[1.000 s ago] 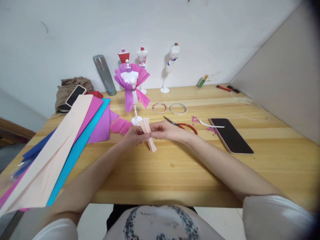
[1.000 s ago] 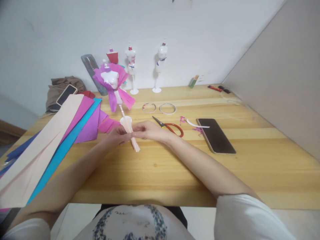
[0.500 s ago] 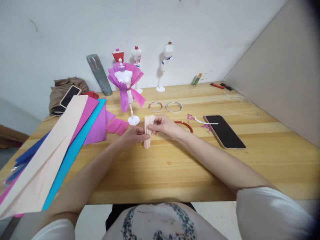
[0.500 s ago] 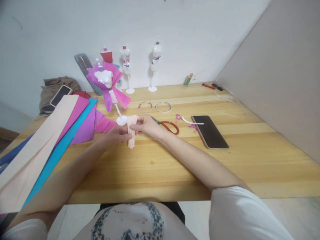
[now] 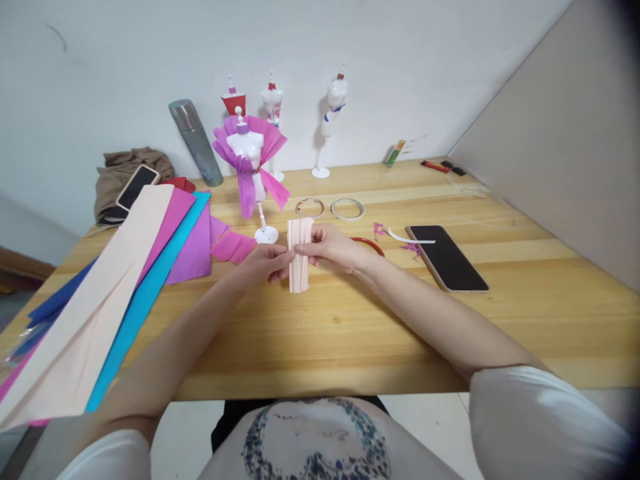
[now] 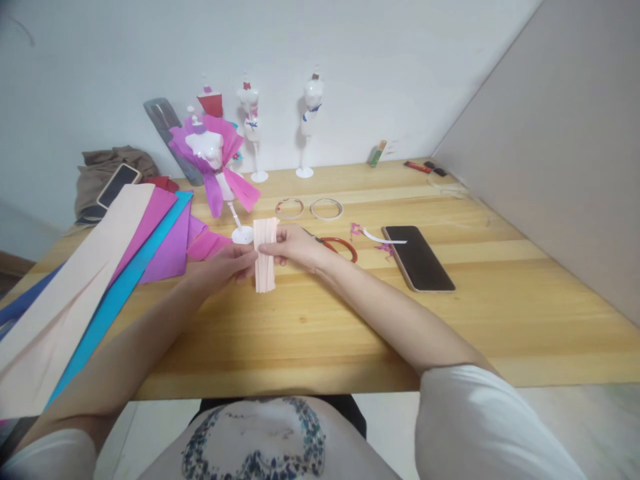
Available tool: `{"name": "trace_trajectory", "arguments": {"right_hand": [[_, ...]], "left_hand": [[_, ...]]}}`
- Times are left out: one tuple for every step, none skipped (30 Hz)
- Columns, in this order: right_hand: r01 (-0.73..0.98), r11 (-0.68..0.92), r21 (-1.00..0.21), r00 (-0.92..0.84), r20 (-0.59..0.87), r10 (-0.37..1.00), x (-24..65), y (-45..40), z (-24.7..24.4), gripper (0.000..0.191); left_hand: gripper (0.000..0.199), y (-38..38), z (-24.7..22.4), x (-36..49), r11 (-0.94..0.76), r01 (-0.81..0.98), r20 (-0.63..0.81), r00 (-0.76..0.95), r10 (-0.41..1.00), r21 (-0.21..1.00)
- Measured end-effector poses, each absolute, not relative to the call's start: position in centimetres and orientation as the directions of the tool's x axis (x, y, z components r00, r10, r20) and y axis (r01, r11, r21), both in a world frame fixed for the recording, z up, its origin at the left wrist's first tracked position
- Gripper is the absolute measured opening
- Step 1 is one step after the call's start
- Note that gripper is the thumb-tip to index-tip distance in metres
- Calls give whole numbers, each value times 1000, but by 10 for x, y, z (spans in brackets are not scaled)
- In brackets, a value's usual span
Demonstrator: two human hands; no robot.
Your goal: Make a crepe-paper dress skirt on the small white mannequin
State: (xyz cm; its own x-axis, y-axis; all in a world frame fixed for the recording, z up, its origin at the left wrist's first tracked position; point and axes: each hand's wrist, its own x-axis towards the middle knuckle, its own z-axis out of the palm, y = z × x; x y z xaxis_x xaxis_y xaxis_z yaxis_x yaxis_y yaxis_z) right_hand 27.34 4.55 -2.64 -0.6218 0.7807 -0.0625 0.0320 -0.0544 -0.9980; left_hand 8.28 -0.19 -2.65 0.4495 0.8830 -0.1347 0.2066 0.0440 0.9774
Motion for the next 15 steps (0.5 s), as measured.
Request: {"name": "trace_trajectory", "arguments": {"right_hand": [[26,-53,-998,-625,-58,778,274,46,-27,31],[20,-51,-998,-631,-53,774,274,47,-27,31],[19,-48,-999,-638,-49,768,275,47,-27,31],[19,-42,-999,-645,-45,763,275,47,-27,31],[21,-38,-999,-653,-42,756,275,46,-27,31],[25,-33,-999,-658,-41,752,274,46,-26,31],[32,-27,-999,-658,-41,751,274,45,-25,31],[41,-20,-999,-653,-42,756,273,44,-24,32],[54,-11,-998,-645,-43,763,272,43,-23,33],[65,-3,-998,-637,-44,770,271,42,-23,33],[73,4,-997,-629,-43,776,270,42,-23,34],[78,11,-997,-622,-40,782,269,42,-23,35],[81,17,-997,-617,-37,786,268,42,-24,35],[85,24,-996,-609,-33,793,267,42,-25,36],[87,33,-996,-598,-26,801,266,42,-26,36]], "left_hand": [[49,-2,-26,82,43,194,-130,463,877,980],[46,-3,-26,81,48,197,-137,467,874,979],[44,-3,-26,81,55,210,-148,463,874,976],[42,-3,-27,81,61,221,-157,450,879,973],[40,-3,-27,82,70,228,-164,428,889,971],[39,-3,-28,83,80,231,-169,397,902,970],[38,-4,-29,85,88,232,-170,362,917,969],[36,-4,-30,87,94,232,-168,322,932,968],[34,-4,-30,88,96,234,-163,284,945,967],[32,-4,-30,90,95,240,-157,254,954,966],[31,-4,-30,91,90,245,-148,230,962,965],[29,-4,-30,91,81,249,-138,220,966,965],[28,-4,-30,92,74,255,-133,221,966,964],[27,-4,-29,92,68,260,-130,226,965,963],[26,-4,-29,92,66,265,-129,229,965,962]]}}
